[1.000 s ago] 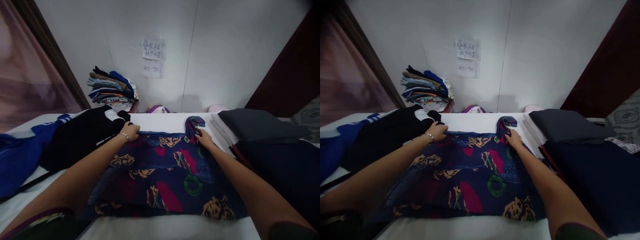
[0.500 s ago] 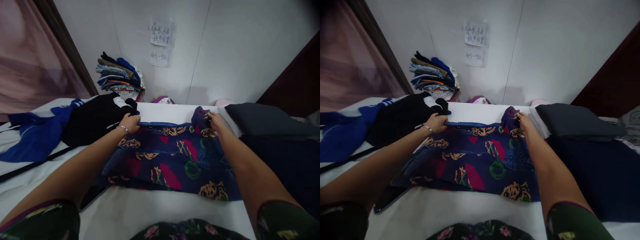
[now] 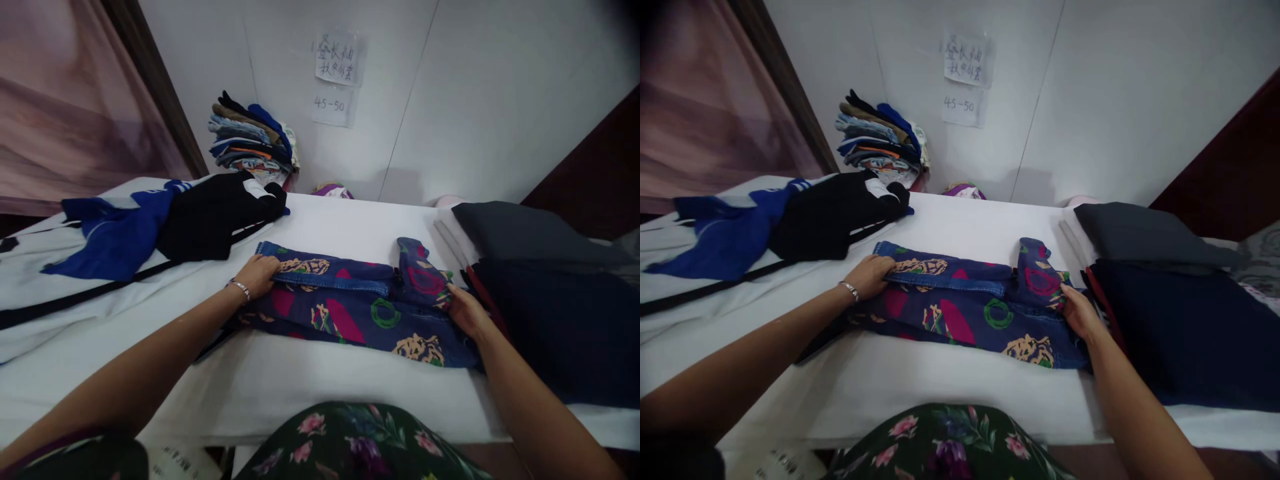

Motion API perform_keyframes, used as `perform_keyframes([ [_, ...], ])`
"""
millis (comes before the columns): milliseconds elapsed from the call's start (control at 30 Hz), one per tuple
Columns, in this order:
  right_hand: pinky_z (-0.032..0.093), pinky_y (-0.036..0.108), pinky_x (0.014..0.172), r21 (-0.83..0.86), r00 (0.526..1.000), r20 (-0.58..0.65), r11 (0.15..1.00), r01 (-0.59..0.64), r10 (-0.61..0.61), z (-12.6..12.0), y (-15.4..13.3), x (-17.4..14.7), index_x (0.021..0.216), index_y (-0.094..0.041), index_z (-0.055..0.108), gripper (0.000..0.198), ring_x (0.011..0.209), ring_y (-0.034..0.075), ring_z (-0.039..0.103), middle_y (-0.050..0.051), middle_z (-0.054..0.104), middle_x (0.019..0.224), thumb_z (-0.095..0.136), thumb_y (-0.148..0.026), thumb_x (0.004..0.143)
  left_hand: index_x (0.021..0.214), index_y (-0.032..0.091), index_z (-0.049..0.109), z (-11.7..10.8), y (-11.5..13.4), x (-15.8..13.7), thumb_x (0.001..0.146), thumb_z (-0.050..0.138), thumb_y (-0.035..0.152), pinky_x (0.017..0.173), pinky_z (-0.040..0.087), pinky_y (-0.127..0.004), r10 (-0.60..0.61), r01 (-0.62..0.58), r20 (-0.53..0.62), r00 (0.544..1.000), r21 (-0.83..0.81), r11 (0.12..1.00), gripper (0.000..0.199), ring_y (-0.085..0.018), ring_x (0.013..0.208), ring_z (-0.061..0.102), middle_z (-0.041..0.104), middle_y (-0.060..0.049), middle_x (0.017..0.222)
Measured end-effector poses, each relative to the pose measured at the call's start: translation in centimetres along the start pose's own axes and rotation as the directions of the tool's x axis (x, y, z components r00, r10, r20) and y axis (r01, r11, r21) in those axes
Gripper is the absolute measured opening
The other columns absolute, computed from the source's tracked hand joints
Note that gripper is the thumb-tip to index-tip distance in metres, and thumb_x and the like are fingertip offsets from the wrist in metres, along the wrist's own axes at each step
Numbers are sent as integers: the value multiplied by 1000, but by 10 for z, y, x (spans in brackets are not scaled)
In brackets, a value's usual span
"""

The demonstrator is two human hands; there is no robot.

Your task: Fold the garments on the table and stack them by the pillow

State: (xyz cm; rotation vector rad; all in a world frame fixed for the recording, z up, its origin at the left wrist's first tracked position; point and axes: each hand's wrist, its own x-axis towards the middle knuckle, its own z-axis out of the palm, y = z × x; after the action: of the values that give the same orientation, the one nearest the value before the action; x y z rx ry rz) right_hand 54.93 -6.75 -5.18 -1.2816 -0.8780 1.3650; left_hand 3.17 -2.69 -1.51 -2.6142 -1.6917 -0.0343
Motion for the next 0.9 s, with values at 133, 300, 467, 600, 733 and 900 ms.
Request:
perform_keyframes([
  [133, 58, 30, 68, -93, 989, -37, 985, -144, 141, 21, -10, 2, 85, -20, 69, 18, 66, 19, 69, 4, 74, 78, 70, -35, 75, 88, 19, 58, -4, 3, -1, 69, 51, 14, 94, 37, -39, -54, 52, -58, 997, -31, 998, 21, -27, 101, 57, 64, -12, 101],
  [300, 59, 28, 66, -23, 994, -110, 1000, 0, -3, 26, -14, -5, 83, -20, 67, 19, 62, 18, 70, 1, 74, 72, 74, -25, 66, 91, 18, 59, -2, 6, -8, 72, 50, 14, 94, 37, -40, -77, 76, -77, 994, -15, 997, 21, -28, 103, 57, 64, -12, 103],
  [467, 61, 32, 64, -103, 994, -62, 990, -94, 88, 22, 0, -23, 80, -23, 68, 24, 65, 23, 71, 1, 75, 75, 77, -24, 58, 88, 18, 58, 7, 9, -16, 69, 49, 10, 84, 44, -36, -170, 172, 24, 985, -102, 980, 22, -24, 95, 60, 65, -9, 96],
  [600, 62, 35, 66, -73, 990, -112, 993, -96, 88, 19, 9, -25, 75, -26, 68, 25, 69, 27, 72, 3, 75, 76, 79, -26, 52, 91, 19, 59, 5, 11, -24, 64, 51, 7, 86, 45, -32, -197, 200, 37, 980, -189, 961, 30, -22, 98, 60, 65, -6, 103],
  [733, 62, 37, 63, -69, 982, -164, 992, -109, 97, 18, 14, -22, 68, -31, 67, 25, 67, 31, 71, 5, 74, 71, 79, -27, 46, 93, 20, 60, 2, 18, -31, 67, 51, 10, 86, 45, -31, -235, 238, 40, 971, -173, 956, 29, -22, 99, 61, 66, -6, 104],
  [900, 61, 37, 62, -74, 972, -212, 989, -124, 106, 20, 16, -22, 59, -35, 61, 27, 67, 32, 71, 6, 70, 62, 76, -25, 38, 94, 17, 60, -1, 27, -32, 75, 45, 8, 87, 42, -32, -273, 271, -7, 962, -97, 958, 27, -24, 102, 60, 66, -8, 102],
])
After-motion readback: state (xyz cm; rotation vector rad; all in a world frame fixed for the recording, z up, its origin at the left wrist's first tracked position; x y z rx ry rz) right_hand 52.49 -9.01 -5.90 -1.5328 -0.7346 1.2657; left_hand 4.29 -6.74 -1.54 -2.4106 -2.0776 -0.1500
